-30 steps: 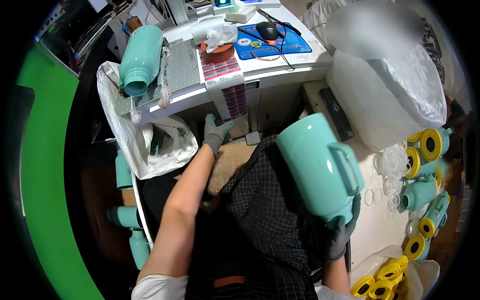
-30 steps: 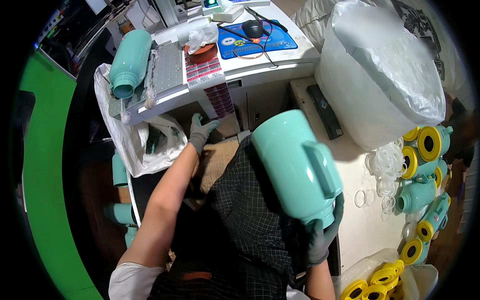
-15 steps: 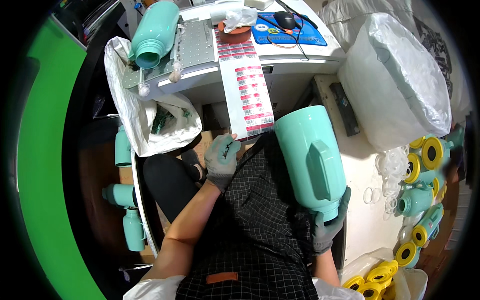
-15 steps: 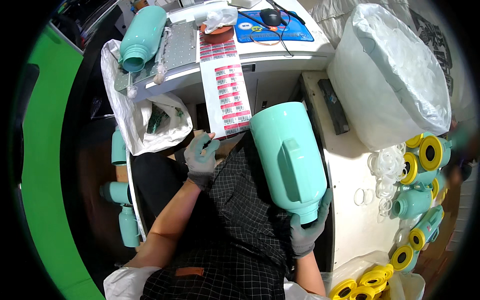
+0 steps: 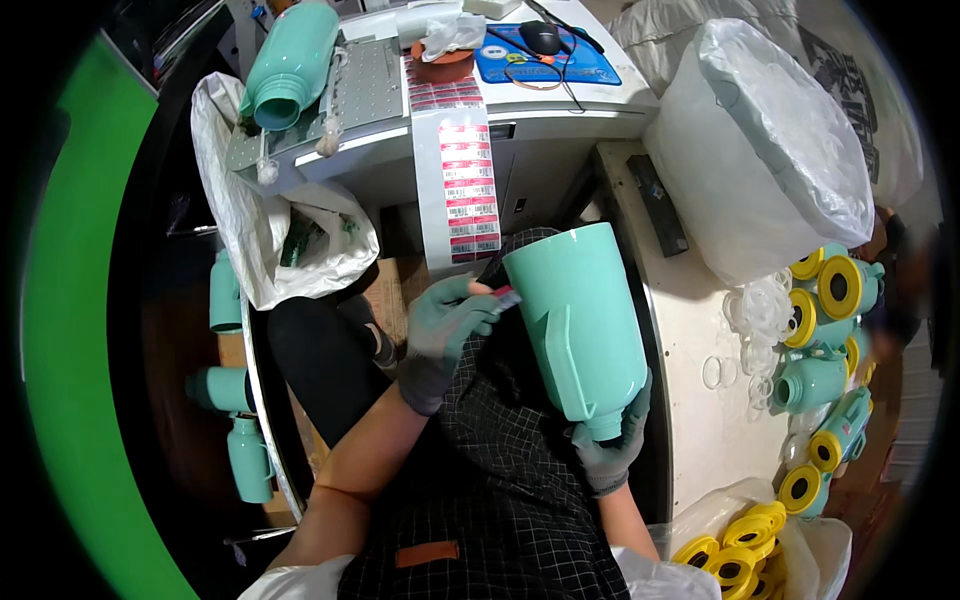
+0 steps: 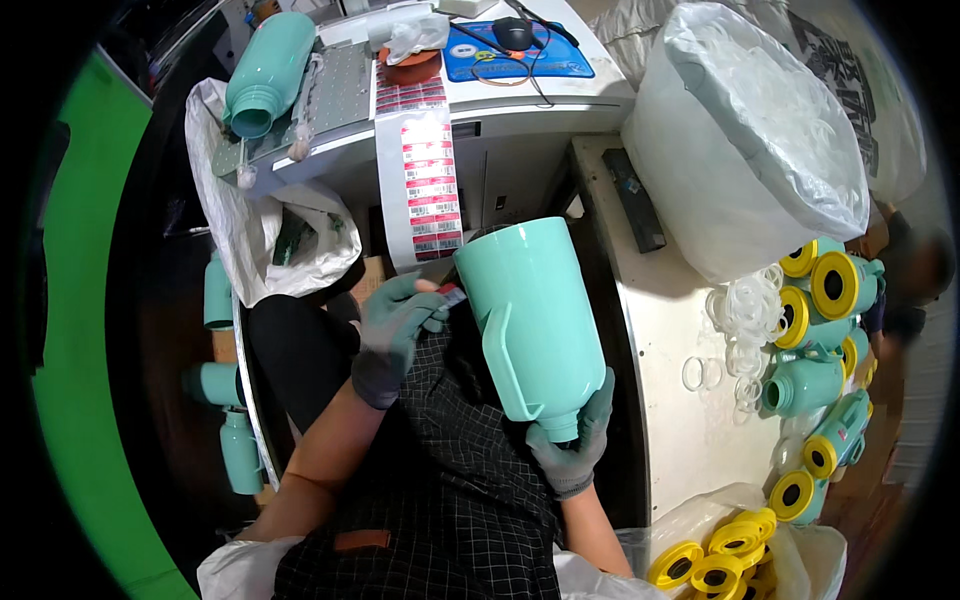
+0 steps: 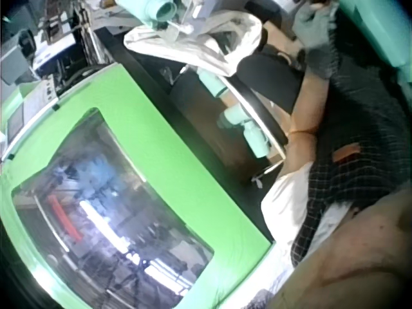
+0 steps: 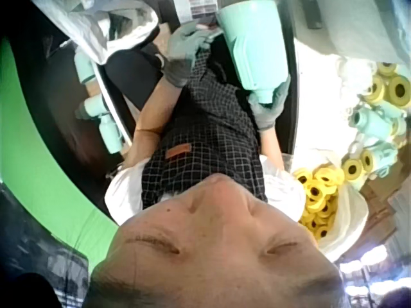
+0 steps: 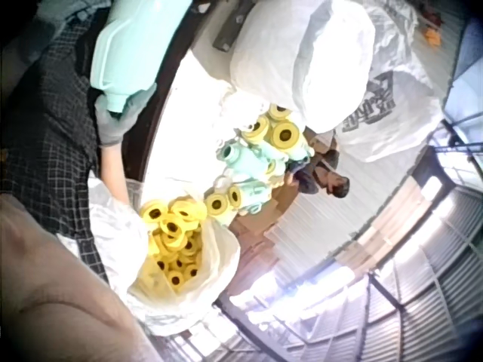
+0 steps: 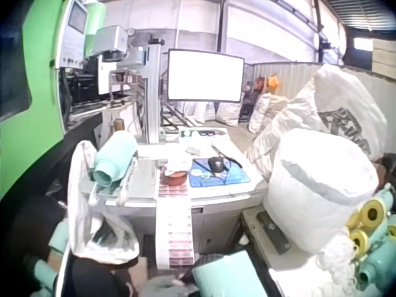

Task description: The person assembles teal plastic containers by inserting clear plastic rings into the openings and screwing on yellow lids. The person handles the containers one at a time, picking them up from a pile, inserting the rings, and securing the lids before placing them on a nearby table.

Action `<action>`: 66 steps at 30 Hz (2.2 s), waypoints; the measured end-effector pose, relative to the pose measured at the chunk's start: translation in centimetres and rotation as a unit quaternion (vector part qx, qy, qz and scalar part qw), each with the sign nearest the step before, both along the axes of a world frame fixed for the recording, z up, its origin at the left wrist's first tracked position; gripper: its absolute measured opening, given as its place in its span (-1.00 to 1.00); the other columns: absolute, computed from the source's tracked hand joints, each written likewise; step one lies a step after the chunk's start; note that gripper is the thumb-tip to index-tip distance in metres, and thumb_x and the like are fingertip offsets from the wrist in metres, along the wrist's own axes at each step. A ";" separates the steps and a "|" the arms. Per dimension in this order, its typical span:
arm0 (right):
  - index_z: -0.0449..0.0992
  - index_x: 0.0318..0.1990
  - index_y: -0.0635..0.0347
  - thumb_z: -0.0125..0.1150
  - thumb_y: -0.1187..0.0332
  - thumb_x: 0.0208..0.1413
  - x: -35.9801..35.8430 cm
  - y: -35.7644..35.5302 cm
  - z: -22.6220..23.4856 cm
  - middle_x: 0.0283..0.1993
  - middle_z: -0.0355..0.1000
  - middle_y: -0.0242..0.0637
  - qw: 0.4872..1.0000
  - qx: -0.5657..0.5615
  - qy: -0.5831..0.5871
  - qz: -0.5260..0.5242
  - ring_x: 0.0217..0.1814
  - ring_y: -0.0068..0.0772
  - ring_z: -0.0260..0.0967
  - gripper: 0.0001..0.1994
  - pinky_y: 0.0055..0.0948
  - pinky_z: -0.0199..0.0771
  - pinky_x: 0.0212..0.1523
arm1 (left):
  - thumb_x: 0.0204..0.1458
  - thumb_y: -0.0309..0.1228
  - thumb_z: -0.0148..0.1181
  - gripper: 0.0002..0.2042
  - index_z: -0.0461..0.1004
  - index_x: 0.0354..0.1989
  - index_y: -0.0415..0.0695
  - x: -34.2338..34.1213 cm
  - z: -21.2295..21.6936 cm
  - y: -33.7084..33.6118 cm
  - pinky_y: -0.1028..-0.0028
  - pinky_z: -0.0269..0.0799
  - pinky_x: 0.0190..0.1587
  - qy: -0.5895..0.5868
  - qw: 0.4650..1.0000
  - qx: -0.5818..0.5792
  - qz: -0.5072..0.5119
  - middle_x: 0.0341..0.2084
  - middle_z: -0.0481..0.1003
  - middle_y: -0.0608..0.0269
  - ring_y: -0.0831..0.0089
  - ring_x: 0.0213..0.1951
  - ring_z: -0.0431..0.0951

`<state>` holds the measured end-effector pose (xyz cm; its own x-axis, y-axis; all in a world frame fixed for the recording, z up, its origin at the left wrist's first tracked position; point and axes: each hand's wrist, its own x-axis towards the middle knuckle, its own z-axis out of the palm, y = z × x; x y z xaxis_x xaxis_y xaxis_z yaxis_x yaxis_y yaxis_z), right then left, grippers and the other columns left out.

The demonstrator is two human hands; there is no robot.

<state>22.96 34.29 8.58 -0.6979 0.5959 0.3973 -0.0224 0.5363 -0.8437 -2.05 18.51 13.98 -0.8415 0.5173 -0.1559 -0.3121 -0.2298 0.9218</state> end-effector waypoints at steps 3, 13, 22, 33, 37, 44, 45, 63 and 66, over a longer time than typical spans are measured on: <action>0.01 0.60 0.15 0.56 0.15 0.02 0.3 -0.2 -0.6 0.64 -0.06 0.16 1.000 -0.005 0.000 0.007 0.58 0.10 0.14 0.05 -0.10 0.35 0.43 | 0.26 -0.48 0.20 -0.85 0.56 -0.11 -0.30 0.1 1.0 1.8 0.57 0.50 -0.27 -0.045 0.998 0.012 -0.053 -0.32 0.61 0.20 0.54 -0.32 0.59; -0.01 0.61 -0.15 0.57 0.06 -0.02 0.0 0.1 -0.6 0.60 -0.06 0.28 0.980 0.197 -0.014 0.002 0.53 0.30 0.19 0.08 0.06 0.45 0.33 | 0.20 -0.48 0.27 -0.85 0.53 -0.13 -0.28 -0.5 1.7 1.7 0.54 0.51 -0.29 -0.048 0.997 -0.018 -0.065 -0.33 0.62 0.24 0.54 -0.38 0.58; -0.11 0.57 0.42 0.57 0.20 -0.03 -0.3 -0.2 2.5 0.51 0.17 0.07 0.978 -0.204 -0.032 -0.024 0.47 -0.07 0.25 0.14 -0.14 0.37 0.39 | -0.12 -0.13 0.59 -0.41 0.49 0.00 -0.18 -8.2 -3.0 -4.6 0.29 0.52 -0.02 0.360 0.829 -0.423 0.071 -0.17 0.54 0.06 0.25 -0.14 0.58; -0.02 0.56 0.41 0.46 0.06 0.12 -9.9 2.8 7.4 0.61 0.01 0.01 0.986 -0.127 0.105 -0.026 0.60 -0.08 0.05 0.02 -0.09 0.09 0.55 | 0.02 -0.50 0.20 -0.37 0.34 0.34 0.19 -32.2 6.4 -12.7 -0.09 0.22 0.38 0.768 0.322 -0.537 0.132 0.40 0.27 0.25 -0.08 0.36 0.26; 0.02 0.54 0.44 0.43 0.38 0.09 -16.0 3.4 10.2 0.60 0.05 0.00 0.986 -0.077 0.145 0.004 0.60 -0.10 0.05 -0.08 -0.13 0.06 0.56 | -0.05 -0.44 0.30 -0.40 0.39 0.26 0.08 -22.8 11.1 -12.5 0.00 0.33 0.26 0.781 0.396 -0.438 0.202 0.27 0.43 0.17 -0.03 0.25 0.41; 0.35 0.44 0.14 0.65 0.33 -0.14 -32.8 -2.7 14.9 0.53 0.15 0.17 0.951 0.251 0.136 0.122 0.24 0.05 0.54 -0.10 -0.14 0.65 0.15 | -0.25 -0.08 0.62 -0.28 0.44 0.12 -0.02 -2.3 10.0 -17.9 0.23 0.52 -0.13 0.661 0.683 -0.236 0.204 -0.06 0.59 0.16 0.20 -0.18 0.60; 0.36 0.45 -0.03 0.67 0.19 -0.14 -35.3 -4.3 15.4 0.48 0.22 0.20 0.932 0.303 0.142 0.136 0.18 0.09 0.58 -0.09 -0.16 0.68 0.03 | -0.25 -0.06 0.63 -0.26 0.45 0.13 -0.07 -1.4 10.4 -17.4 0.20 0.50 -0.05 0.617 0.730 -0.252 0.154 -0.04 0.57 0.19 0.19 -0.13 0.56; 0.12 0.55 -0.39 0.28 0.10 0.16 -54.4 -15.1 12.7 0.63 -0.09 0.16 0.856 0.505 -0.048 0.097 0.03 0.13 0.56 -0.22 0.06 0.61 -0.20 | -0.18 -0.13 0.62 -0.35 0.48 0.11 -0.06 -0.2 4.1 -16.1 0.08 0.34 0.20 0.412 0.884 -0.221 -0.013 0.06 0.49 0.12 0.03 0.08 0.42; 0.21 0.52 -0.30 0.23 0.18 0.13 -51.8 -16.1 12.8 0.59 -0.02 0.24 0.869 0.483 -0.018 0.104 0.10 0.15 0.49 -0.27 0.05 0.55 -0.19 | -0.16 -0.18 0.59 -0.35 0.45 0.13 -0.07 -0.2 4.0 -16.6 0.06 0.33 0.19 0.420 0.880 -0.222 -0.025 0.04 0.50 0.07 0.00 0.10 0.42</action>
